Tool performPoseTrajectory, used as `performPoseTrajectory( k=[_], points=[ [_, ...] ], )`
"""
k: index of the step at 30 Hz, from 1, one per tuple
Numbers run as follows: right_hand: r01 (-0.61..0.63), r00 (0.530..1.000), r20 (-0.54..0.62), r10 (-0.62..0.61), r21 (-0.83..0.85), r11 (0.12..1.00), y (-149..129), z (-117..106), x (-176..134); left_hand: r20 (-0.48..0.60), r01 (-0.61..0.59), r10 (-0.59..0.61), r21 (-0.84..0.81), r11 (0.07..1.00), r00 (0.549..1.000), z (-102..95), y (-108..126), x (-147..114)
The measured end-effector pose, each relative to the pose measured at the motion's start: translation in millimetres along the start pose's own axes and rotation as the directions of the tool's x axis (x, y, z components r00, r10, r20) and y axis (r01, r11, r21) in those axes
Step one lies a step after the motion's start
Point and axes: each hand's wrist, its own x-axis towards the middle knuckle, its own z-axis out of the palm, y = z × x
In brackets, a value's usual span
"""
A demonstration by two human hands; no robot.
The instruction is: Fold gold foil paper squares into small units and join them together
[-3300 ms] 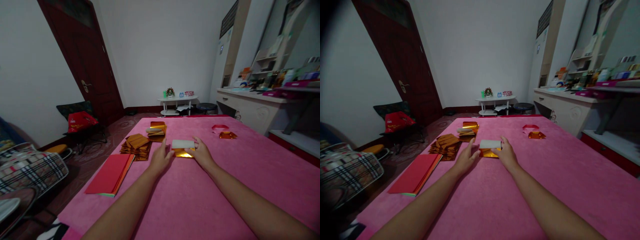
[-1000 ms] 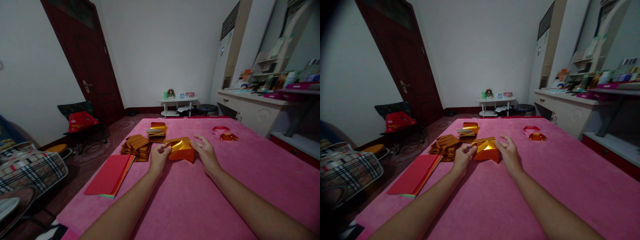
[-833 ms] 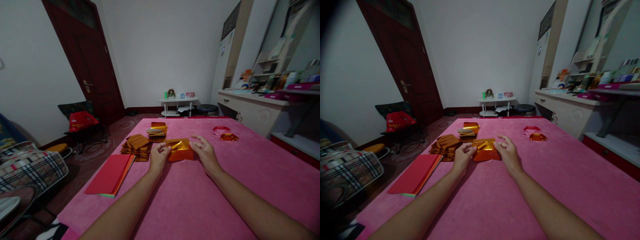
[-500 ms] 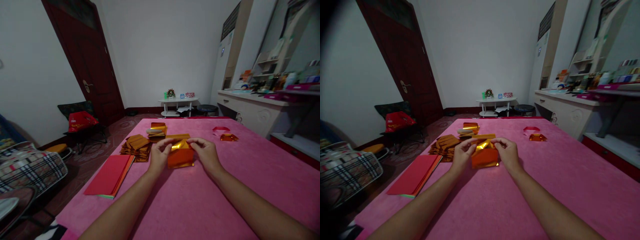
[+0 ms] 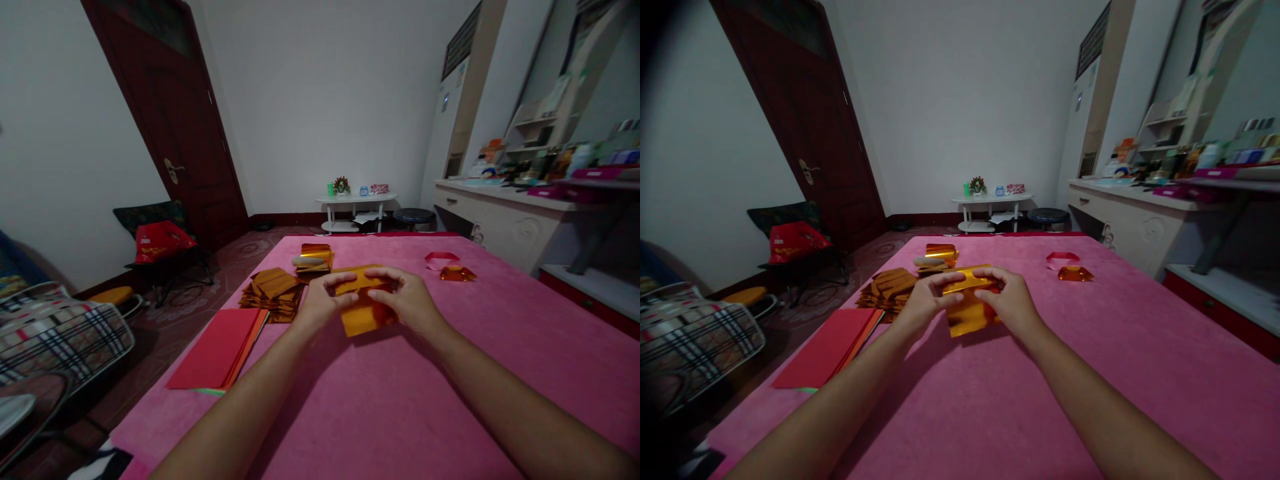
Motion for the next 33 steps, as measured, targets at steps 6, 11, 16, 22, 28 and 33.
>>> performPoseTrajectory(
  k=[6,11,16,22,28,33],
  points=[
    [-0.032,0.999,-0.024,0.032,-0.001,0.999,1.5,-0.5,-1.9,-0.007,-0.065,0.067,0.126,0.990,0.998,-0.4,-8.6,1.6],
    [-0.043,0.998,-0.053,0.041,-0.032,0.999,5.0,0.8,-4.7,-0.108,-0.076,0.100,0.206,0.976,0.989,2.1,-12.6,-0.9],
    [-0.065,0.995,-0.084,0.063,-0.026,0.998,9.7,3.3,-6.6,-0.146,-0.085,0.127,0.263,0.961,0.981,6.5,-9.9,-4.4],
    [-0.044,0.994,-0.099,0.042,-0.024,0.999,9.5,4.5,-8.7,-0.129,-0.089,0.120,0.225,0.970,0.984,4.6,-15.5,-2.6],
    [-0.015,0.996,-0.085,0.011,-0.043,0.999,14.7,4.2,-9.1,-0.177,-0.116,0.181,0.329,0.937,0.967,-3.4,-23.0,-0.4],
    [-0.054,0.987,-0.147,0.060,0.048,0.997,21.1,1.7,-8.2,-0.170,-0.209,0.296,0.397,0.893,0.940,-10.0,-23.2,-0.7]
  ],
)
